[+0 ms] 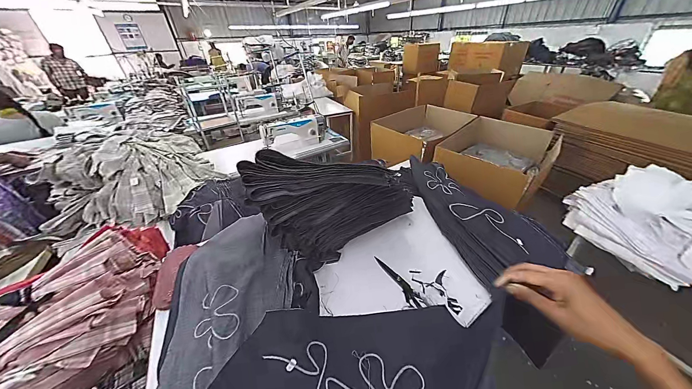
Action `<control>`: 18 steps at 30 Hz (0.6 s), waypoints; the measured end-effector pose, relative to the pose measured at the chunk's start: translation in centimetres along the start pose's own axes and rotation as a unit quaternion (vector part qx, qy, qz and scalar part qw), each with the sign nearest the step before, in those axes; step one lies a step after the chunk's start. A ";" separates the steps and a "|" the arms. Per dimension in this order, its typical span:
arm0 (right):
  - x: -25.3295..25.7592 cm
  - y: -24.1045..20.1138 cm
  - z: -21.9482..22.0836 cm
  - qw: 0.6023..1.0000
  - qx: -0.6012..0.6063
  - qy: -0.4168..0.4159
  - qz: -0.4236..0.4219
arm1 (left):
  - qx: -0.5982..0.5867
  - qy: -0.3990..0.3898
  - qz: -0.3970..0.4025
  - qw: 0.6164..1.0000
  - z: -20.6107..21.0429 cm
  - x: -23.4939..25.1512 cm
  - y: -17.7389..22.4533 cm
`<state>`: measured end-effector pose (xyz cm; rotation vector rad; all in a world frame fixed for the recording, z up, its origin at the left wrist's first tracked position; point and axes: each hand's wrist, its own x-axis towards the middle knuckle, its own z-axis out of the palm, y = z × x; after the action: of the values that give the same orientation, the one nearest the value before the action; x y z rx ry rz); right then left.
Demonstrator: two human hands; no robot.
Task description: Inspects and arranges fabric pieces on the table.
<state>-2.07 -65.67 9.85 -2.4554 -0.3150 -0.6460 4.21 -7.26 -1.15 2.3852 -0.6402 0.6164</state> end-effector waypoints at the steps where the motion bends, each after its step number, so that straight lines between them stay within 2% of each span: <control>1: 1.9 -2.2 1.7 0.997 0.001 -0.018 -0.070 | -0.008 0.019 0.089 0.996 1.3 2.3 2.5; 3: 4.8 -6.9 4.4 0.974 0.039 -0.087 -0.207 | -0.019 0.053 0.262 0.963 3.5 6.5 8.5; 5: 6.7 -10.8 5.5 0.929 0.056 -0.175 -0.320 | -0.053 0.094 0.392 0.914 4.0 10.6 14.4; 7: 7.6 -12.4 5.4 0.891 0.065 -0.227 -0.389 | -0.083 0.111 0.436 0.889 3.3 13.1 18.5; 9: 7.8 -11.5 4.1 0.887 0.075 -0.193 -0.413 | -0.077 0.039 0.423 0.902 2.9 13.8 20.2; 11: 7.5 -9.4 1.1 0.923 0.052 -0.091 -0.370 | -0.025 -0.105 0.381 0.918 4.0 13.6 20.0; 13: 6.7 -6.9 -3.3 0.960 0.025 0.021 -0.276 | -0.001 -0.258 0.271 0.927 5.5 13.5 18.3; 14: 6.3 -5.6 -5.6 0.971 0.016 0.071 -0.228 | -0.011 -0.309 0.207 0.928 5.5 13.9 17.2; 16: 5.4 -3.4 -9.3 0.979 0.018 0.156 -0.133 | -0.087 -0.331 0.145 0.928 3.6 15.9 15.1; 18: 5.4 -0.7 -11.1 0.979 0.044 0.190 -0.052 | -0.241 -0.333 0.146 0.900 1.9 18.3 13.0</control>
<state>-1.88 -71.20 20.95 -2.1822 -0.3125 -1.1018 11.58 -23.11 13.07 1.9983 -1.2859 -0.2701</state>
